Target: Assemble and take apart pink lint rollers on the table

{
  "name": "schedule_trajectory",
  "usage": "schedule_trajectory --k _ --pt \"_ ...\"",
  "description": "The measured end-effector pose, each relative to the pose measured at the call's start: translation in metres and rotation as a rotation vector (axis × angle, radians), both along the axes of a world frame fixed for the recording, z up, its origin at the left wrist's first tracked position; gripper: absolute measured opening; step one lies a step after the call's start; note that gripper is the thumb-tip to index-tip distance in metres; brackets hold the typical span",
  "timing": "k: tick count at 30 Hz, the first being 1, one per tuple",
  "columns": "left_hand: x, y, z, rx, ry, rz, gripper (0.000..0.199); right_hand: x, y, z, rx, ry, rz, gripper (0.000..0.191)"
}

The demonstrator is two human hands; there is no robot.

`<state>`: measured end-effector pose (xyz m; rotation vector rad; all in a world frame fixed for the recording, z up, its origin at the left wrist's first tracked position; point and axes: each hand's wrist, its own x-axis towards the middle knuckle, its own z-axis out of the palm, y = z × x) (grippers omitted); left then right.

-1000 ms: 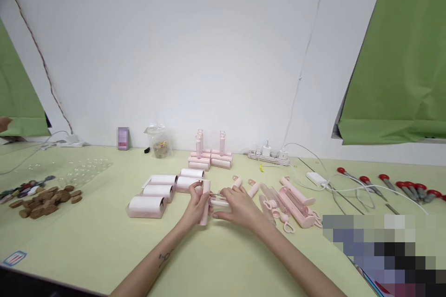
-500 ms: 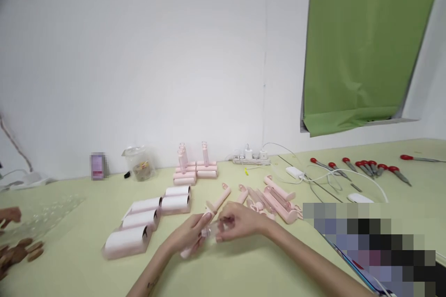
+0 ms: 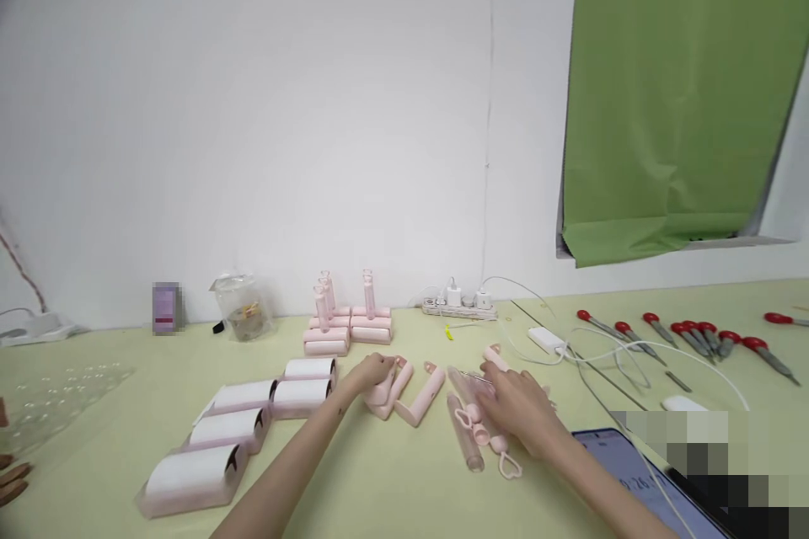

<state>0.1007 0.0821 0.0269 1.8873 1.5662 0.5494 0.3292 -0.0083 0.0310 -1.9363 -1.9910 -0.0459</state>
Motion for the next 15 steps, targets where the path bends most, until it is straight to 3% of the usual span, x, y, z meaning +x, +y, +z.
schedule_trajectory --k 8,11,15 --pt "0.032 -0.026 -0.025 -0.086 -0.087 -0.006 0.027 0.003 0.006 -0.014 0.108 -0.228 0.025 0.031" --pt "0.050 -0.031 -0.030 -0.053 -0.149 0.085 0.031 0.001 0.011 -0.004 0.194 -0.253 0.149 0.031" --pt "0.080 -0.033 -0.030 0.009 -0.268 0.180 0.035 -0.033 0.038 0.019 0.065 -0.086 0.199 0.031"
